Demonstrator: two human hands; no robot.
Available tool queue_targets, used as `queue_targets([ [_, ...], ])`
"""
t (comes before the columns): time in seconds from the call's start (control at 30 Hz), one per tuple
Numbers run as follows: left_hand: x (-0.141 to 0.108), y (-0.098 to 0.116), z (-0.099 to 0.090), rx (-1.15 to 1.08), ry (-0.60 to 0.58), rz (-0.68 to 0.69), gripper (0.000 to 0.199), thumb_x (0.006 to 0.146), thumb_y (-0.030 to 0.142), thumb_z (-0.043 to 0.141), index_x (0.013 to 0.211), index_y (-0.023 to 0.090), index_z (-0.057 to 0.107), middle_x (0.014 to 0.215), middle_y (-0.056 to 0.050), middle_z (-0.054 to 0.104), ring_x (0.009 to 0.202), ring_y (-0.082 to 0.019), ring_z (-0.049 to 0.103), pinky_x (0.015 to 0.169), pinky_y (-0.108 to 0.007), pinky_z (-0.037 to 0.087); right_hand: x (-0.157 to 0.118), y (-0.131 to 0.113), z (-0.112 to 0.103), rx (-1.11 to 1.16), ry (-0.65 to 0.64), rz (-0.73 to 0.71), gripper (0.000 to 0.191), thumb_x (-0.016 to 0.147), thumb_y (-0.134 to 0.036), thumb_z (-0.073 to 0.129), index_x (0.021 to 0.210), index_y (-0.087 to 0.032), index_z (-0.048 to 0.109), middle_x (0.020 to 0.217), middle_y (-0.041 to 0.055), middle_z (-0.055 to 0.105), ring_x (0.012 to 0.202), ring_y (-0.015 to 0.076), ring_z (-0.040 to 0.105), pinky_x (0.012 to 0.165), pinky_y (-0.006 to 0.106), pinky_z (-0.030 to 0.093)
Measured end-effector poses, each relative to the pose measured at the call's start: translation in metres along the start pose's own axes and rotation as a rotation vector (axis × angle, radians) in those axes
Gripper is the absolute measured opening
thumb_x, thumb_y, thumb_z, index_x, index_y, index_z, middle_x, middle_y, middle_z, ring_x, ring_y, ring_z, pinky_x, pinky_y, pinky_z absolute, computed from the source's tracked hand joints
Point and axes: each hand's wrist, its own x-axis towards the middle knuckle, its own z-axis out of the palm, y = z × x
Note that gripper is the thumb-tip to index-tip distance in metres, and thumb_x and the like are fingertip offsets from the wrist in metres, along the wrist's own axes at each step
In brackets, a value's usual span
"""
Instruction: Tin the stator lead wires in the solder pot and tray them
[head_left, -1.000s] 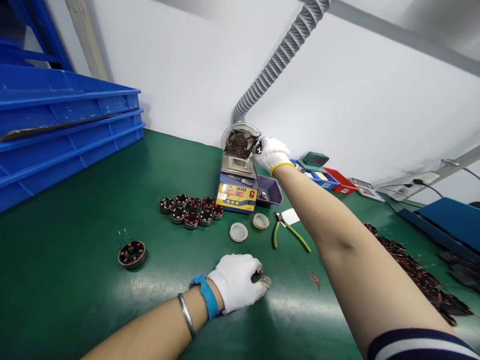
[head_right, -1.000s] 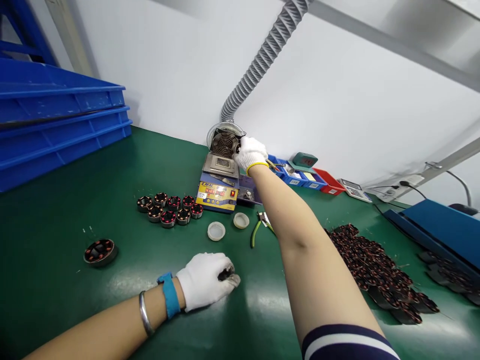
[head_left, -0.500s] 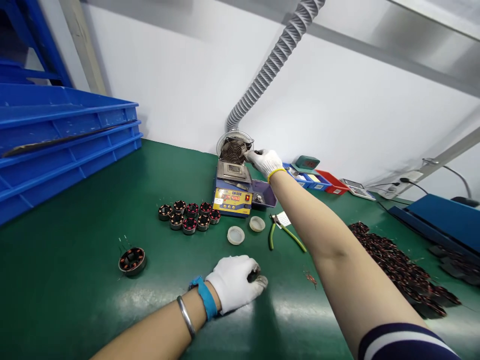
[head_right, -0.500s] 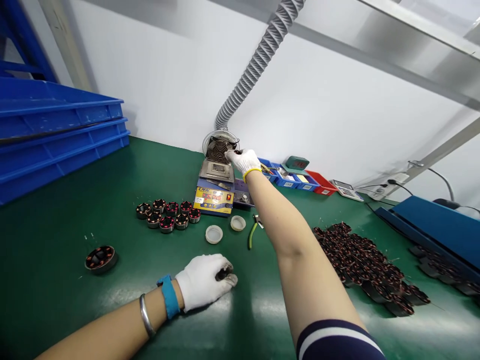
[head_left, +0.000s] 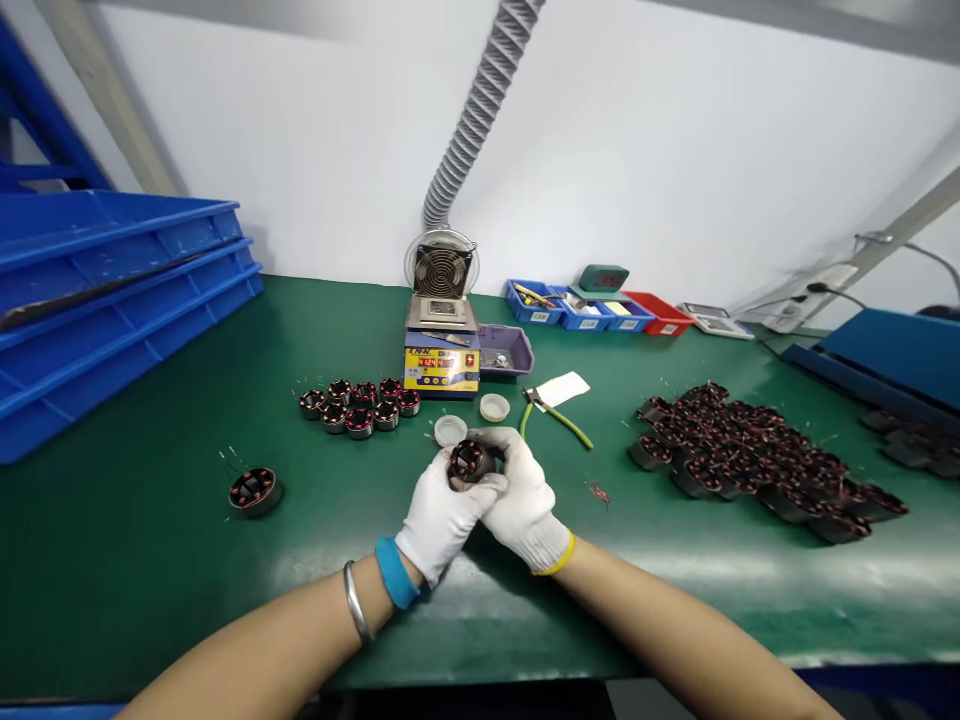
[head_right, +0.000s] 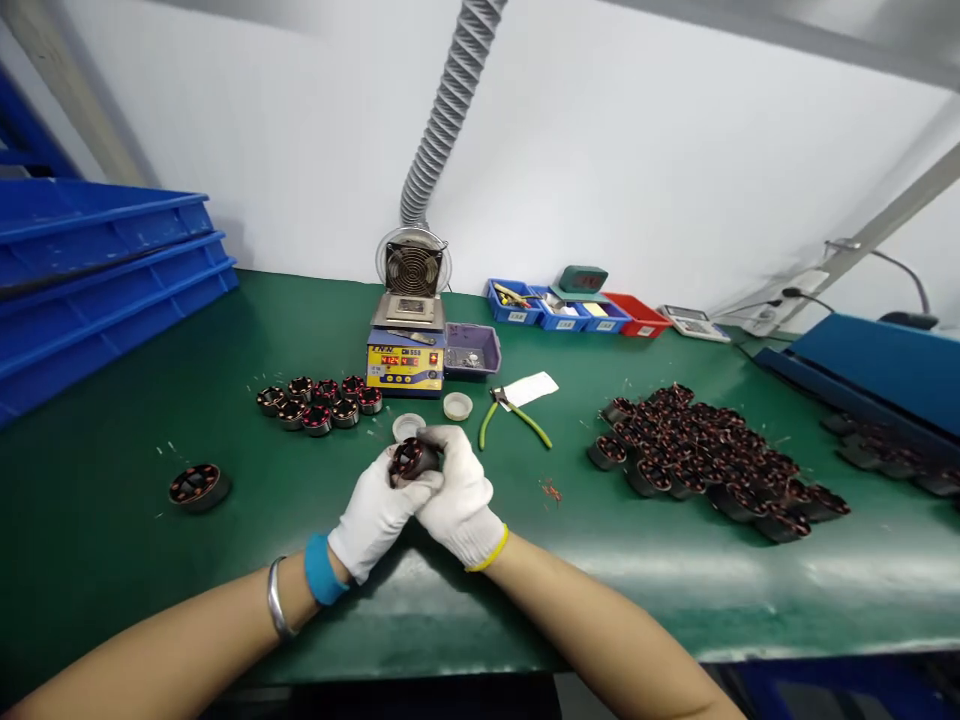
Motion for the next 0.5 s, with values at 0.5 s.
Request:
queue_targets([
  [0.5, -0.103, 0.062, -0.189, 1.259, 0.756, -0.221, 0.060, 0.052, 0.065, 0.071, 0.090, 0.018, 0.069, 0.098, -0.011, 0.066, 0.097, -0.034, 0.062, 0.089, -0.044, 0.048, -0.004, 0.074, -0.185, -0.697, 0.186, -0.268, 0.034, 0.083, -0.053, 0.054, 0.111, -0.033, 0.057, 0.119, 0.0072, 0.057, 0.128, 0.0360, 0.043, 0.104, 0.050, 0.042],
])
